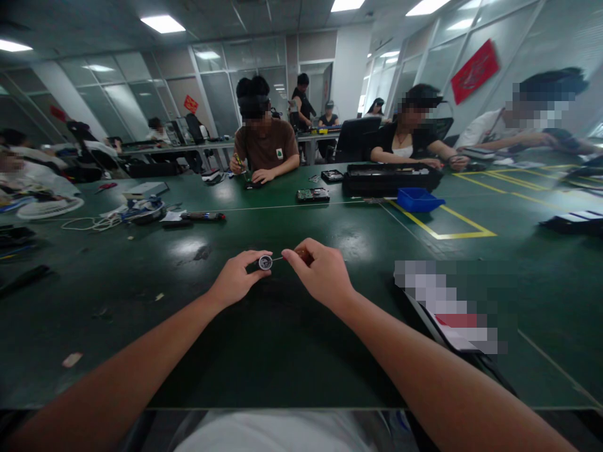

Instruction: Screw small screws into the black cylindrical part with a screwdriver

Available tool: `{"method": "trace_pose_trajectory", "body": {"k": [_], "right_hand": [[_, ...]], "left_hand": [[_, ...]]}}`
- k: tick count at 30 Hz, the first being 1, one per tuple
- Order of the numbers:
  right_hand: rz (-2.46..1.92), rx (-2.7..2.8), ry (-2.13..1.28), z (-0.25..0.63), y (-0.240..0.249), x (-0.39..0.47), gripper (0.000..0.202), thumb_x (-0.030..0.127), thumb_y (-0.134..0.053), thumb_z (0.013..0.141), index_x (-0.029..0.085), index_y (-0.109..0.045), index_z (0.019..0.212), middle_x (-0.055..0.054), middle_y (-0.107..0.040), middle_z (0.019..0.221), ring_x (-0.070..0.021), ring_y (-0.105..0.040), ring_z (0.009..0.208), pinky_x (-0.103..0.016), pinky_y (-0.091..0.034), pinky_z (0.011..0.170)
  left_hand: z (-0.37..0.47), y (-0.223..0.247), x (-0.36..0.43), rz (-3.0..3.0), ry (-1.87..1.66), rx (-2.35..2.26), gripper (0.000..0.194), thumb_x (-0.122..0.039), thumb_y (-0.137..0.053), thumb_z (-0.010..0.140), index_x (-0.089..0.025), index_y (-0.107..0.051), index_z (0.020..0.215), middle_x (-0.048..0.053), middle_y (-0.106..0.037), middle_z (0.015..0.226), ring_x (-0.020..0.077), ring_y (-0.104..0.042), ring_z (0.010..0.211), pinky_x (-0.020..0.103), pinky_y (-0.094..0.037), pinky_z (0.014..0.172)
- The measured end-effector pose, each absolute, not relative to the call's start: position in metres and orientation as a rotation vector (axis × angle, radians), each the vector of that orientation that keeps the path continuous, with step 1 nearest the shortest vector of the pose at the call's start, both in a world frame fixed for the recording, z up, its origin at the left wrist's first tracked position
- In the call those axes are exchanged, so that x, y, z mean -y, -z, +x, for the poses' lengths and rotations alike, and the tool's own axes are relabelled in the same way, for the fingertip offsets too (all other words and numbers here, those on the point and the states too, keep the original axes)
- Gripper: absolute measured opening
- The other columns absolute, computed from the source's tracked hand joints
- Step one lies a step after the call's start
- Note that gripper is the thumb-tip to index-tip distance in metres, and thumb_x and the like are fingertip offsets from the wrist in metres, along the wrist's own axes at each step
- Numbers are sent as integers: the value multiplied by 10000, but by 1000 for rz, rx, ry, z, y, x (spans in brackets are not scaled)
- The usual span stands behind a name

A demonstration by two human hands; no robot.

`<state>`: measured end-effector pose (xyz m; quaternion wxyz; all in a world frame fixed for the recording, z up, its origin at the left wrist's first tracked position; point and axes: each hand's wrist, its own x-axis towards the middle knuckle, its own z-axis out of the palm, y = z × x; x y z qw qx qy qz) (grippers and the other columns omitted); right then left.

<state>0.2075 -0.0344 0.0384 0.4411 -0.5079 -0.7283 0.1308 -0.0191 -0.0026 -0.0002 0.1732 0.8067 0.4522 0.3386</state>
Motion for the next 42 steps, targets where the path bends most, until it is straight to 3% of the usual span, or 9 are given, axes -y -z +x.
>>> {"method": "trace_pose_trajectory", "body": {"k": [4, 10, 15, 19, 23, 29, 34, 42], "right_hand": [[-1139, 1914, -441, 207, -39, 35, 116, 261, -546, 915, 211, -617, 992, -34, -722, 860, -169, -656, 734, -284, -446, 634], [-1250, 1918, -459, 207, -40, 33, 283, 392, -430, 995, 210, -644, 961, -4, -642, 665, -163, -589, 584, -296, -397, 579], [-1209, 1927, -455, 206, -39, 34, 295, 273, -434, 964, 190, -568, 1214, -27, -674, 798, -181, -609, 679, -308, -416, 638], [-1223, 1938, -501, 207, -38, 34, 288, 350, -382, 1001, 211, -623, 1073, -32, -672, 798, -184, -603, 679, -317, -410, 634], [-1247, 1843, -560, 206, -37, 34, 264, 334, -429, 976, 205, -558, 1167, -32, -669, 814, -187, -604, 679, -327, -434, 638], [-1110, 1521, -873, 200, -29, 26, 205, 379, -560, 903, 199, -601, 992, -56, -688, 880, -202, -664, 833, -378, -518, 804], [-1065, 1047, -1281, 202, -17, 11, 252, 432, -519, 921, 198, -594, 864, -37, -615, 729, -177, -617, 666, -395, -568, 749], [-1100, 1309, -933, 204, -23, 16, 245, 431, -526, 927, 197, -598, 932, -49, -664, 846, -176, -645, 761, -364, -556, 756]], "left_hand": [[-20, 1, 2, 2307, -942, -1290, 390, -268, -729, 856, -280, -660, 1240, 27, -693, 1205, 234, -606, 1126, 423, -440, 1012], [-18, -2, 4, 2306, -927, -1300, 383, -258, -730, 853, -279, -664, 1230, 21, -698, 1197, 232, -606, 1115, 422, -438, 1001], [-17, -3, 4, 2308, -929, -1313, 378, -240, -742, 840, -265, -673, 1211, 28, -705, 1178, 235, -614, 1102, 416, -439, 996], [-17, -3, 3, 2314, -926, -1323, 372, -237, -736, 843, -262, -674, 1208, 29, -703, 1188, 235, -611, 1113, 420, -433, 1011], [-17, -3, 4, 2322, -890, -1340, 372, -258, -719, 857, -270, -666, 1225, 31, -697, 1197, 241, -605, 1116, 434, -433, 1005], [-16, -5, 6, 2279, -904, -1431, 394, -274, -716, 856, -272, -656, 1245, 41, -689, 1199, 247, -600, 1116, 428, -438, 998], [-14, -7, 8, 2369, -893, -1346, 378, -277, -695, 876, -276, -651, 1251, 34, -683, 1216, 241, -586, 1117, 442, -418, 1027], [-14, -8, 6, 2353, -865, -1402, 388, -303, -711, 863, -271, -658, 1246, 35, -699, 1171, 248, -598, 1056, 431, -428, 988]]}}
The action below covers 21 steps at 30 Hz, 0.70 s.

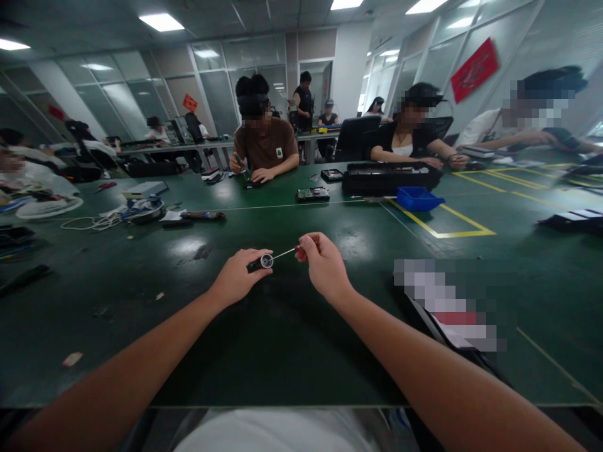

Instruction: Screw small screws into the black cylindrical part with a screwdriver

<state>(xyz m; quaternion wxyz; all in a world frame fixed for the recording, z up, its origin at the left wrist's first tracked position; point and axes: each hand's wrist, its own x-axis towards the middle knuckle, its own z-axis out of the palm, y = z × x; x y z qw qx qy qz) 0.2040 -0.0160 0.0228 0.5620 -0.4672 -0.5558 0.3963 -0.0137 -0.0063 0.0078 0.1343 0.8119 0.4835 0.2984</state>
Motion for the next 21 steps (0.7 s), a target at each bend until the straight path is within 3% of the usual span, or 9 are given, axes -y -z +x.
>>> {"method": "trace_pose_trajectory", "body": {"k": [9, 15, 21], "right_hand": [[-1135, 1504, -832, 202, -30, 24, 252, 407, -510, 944, 183, -619, 980, -61, -712, 855, -186, -687, 785, -353, -534, 753], [-1355, 1614, -622, 205, -39, 29, 336, 506, -588, 894, 193, -668, 800, -18, -666, 637, -164, -608, 586, -316, -443, 604], [-1281, 1691, -654, 205, -35, 29, 141, 289, -525, 897, 210, -639, 925, -9, -668, 749, -170, -619, 665, -305, -448, 623]], "left_hand": [[-14, -8, 8, 2334, -864, -1389, 397, -297, -721, 856, -268, -657, 1246, 31, -700, 1147, 246, -597, 1061, 415, -439, 959], [-16, -8, 9, 2325, -887, -1356, 399, -276, -728, 847, -267, -659, 1241, 27, -699, 1146, 236, -605, 1066, 394, -456, 955], [-17, -7, 9, 2328, -860, -1373, 398, -273, -734, 838, -268, -667, 1230, 35, -699, 1150, 243, -608, 1074, 401, -464, 953]]}}
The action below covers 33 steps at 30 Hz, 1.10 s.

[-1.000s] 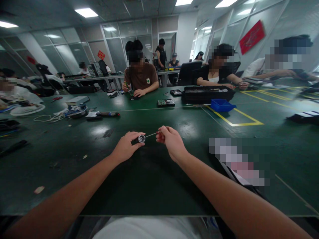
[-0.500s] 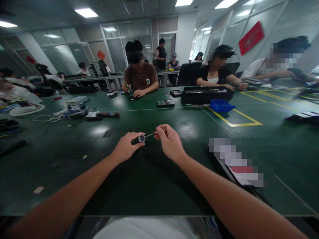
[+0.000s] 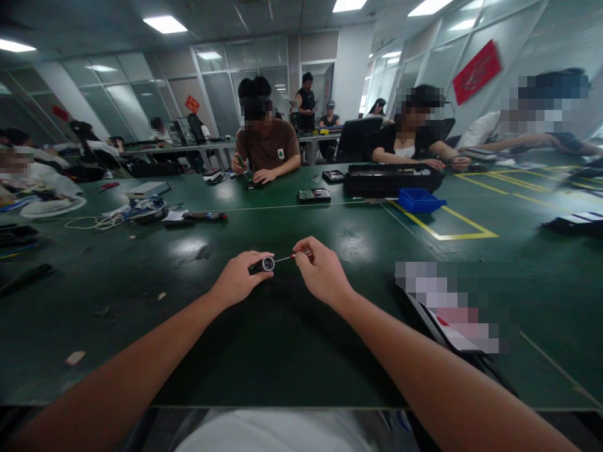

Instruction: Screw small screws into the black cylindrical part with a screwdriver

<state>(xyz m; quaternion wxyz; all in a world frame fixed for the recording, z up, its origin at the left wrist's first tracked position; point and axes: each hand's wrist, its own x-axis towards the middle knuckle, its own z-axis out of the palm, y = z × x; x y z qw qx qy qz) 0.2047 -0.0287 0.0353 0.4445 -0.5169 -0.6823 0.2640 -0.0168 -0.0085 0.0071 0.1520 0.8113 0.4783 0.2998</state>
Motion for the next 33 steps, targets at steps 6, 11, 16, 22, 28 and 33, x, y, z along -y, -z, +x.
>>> {"method": "trace_pose_trajectory", "body": {"k": [6, 11, 16, 22, 28, 33], "right_hand": [[-1322, 1709, -655, 206, -33, 27, 331, 438, -424, 971, 210, -664, 957, 0, -604, 660, -172, -569, 593, -316, -416, 584], [-1218, 1674, -702, 205, -26, 26, 262, 331, -459, 947, 226, -555, 1167, -10, -639, 836, -176, -595, 704, -323, -445, 655], [-1239, 1720, -715, 204, -25, 28, 281, 425, -404, 983, 228, -591, 1058, 1, -583, 740, -189, -589, 695, -327, -448, 625], [-1170, 1616, -744, 202, -30, 30, 215, 386, -561, 906, 208, -575, 1025, -40, -679, 852, -194, -647, 765, -368, -514, 732], [-1054, 1208, -1060, 200, -23, 18, 238, 435, -556, 906, 200, -598, 901, -48, -662, 818, -181, -654, 731, -391, -564, 770], [-1028, 995, -1240, 204, -18, 9, 227, 422, -566, 902, 208, -585, 828, -16, -598, 732, -155, -601, 639, -373, -575, 713]], "left_hand": [[-19, -4, 7, 2340, -875, -1352, 394, -286, -725, 849, -264, -664, 1237, 34, -696, 1156, 235, -606, 1075, 398, -459, 962], [-18, -6, 8, 2335, -867, -1373, 395, -281, -719, 852, -260, -659, 1242, 38, -695, 1141, 238, -607, 1067, 400, -465, 950], [-18, -7, 7, 2340, -870, -1382, 390, -283, -720, 848, -255, -666, 1232, 43, -698, 1119, 240, -614, 1055, 401, -470, 957], [-19, -6, 6, 2313, -899, -1393, 390, -285, -723, 851, -265, -661, 1235, 36, -699, 1146, 242, -613, 1079, 404, -467, 961], [-19, -7, 6, 2390, -928, -1299, 404, -283, -703, 873, -267, -634, 1271, 34, -676, 1219, 224, -580, 1146, 405, -446, 1020], [-18, -7, 3, 2411, -900, -1354, 398, -265, -699, 873, -268, -639, 1266, 42, -675, 1223, 241, -570, 1141, 420, -444, 1014]]}}
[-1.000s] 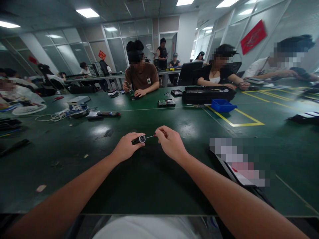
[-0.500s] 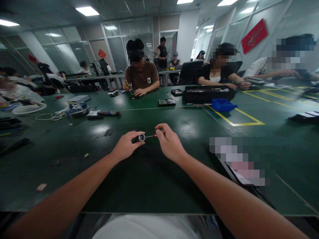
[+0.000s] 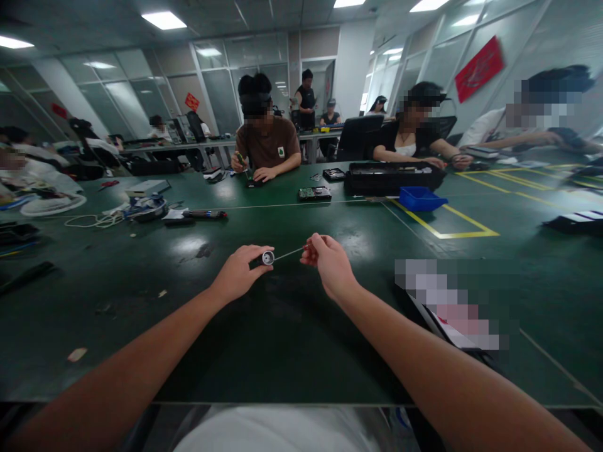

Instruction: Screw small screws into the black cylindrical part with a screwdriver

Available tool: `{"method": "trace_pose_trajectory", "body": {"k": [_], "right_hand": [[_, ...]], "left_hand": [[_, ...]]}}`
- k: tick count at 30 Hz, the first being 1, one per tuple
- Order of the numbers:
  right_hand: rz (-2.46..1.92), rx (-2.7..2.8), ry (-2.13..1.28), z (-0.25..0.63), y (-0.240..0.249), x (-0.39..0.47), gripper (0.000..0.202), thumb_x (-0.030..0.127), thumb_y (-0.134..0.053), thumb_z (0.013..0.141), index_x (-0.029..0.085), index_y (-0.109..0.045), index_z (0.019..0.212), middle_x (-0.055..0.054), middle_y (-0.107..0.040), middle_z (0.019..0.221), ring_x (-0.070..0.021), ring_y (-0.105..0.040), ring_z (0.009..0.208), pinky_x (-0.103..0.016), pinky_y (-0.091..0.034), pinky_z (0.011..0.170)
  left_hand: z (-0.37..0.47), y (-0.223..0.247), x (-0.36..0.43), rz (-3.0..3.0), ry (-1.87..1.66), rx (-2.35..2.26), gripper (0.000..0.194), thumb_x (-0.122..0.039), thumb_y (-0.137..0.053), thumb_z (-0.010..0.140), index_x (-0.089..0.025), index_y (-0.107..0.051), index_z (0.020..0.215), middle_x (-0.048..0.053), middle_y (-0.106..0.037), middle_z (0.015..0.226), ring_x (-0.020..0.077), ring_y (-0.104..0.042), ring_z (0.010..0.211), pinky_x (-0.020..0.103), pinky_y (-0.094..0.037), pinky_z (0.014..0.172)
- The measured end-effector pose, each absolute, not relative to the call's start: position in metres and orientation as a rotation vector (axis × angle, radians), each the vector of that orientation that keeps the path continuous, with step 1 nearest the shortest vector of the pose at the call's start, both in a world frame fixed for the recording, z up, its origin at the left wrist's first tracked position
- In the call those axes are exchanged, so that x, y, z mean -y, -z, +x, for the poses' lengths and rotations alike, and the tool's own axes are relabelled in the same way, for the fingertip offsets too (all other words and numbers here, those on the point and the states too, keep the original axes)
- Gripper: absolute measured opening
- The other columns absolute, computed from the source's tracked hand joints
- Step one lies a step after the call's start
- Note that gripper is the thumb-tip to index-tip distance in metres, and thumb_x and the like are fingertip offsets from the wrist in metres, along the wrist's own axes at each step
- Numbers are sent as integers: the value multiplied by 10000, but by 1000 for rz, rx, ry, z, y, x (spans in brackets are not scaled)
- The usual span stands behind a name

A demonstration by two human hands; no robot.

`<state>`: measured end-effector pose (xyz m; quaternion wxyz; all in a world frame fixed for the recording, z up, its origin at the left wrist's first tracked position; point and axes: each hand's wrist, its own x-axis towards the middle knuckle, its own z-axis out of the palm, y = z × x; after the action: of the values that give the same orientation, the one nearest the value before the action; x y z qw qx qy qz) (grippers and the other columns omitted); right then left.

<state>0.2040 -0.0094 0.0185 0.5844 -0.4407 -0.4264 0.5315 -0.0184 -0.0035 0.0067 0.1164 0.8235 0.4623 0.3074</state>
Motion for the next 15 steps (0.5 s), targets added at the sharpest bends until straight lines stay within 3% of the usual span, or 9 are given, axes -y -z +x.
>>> {"method": "trace_pose_trajectory", "body": {"k": [15], "right_hand": [[-1068, 1391, -888, 201, -20, 19, 238, 429, -544, 935, 199, -601, 941, -39, -682, 815, -184, -671, 744, -362, -543, 730]], "left_hand": [[-16, -6, 5, 2412, -846, -1364, 416, -303, -726, 857, -264, -643, 1263, 26, -695, 1129, 224, -579, 1044, 382, -451, 941]]}}
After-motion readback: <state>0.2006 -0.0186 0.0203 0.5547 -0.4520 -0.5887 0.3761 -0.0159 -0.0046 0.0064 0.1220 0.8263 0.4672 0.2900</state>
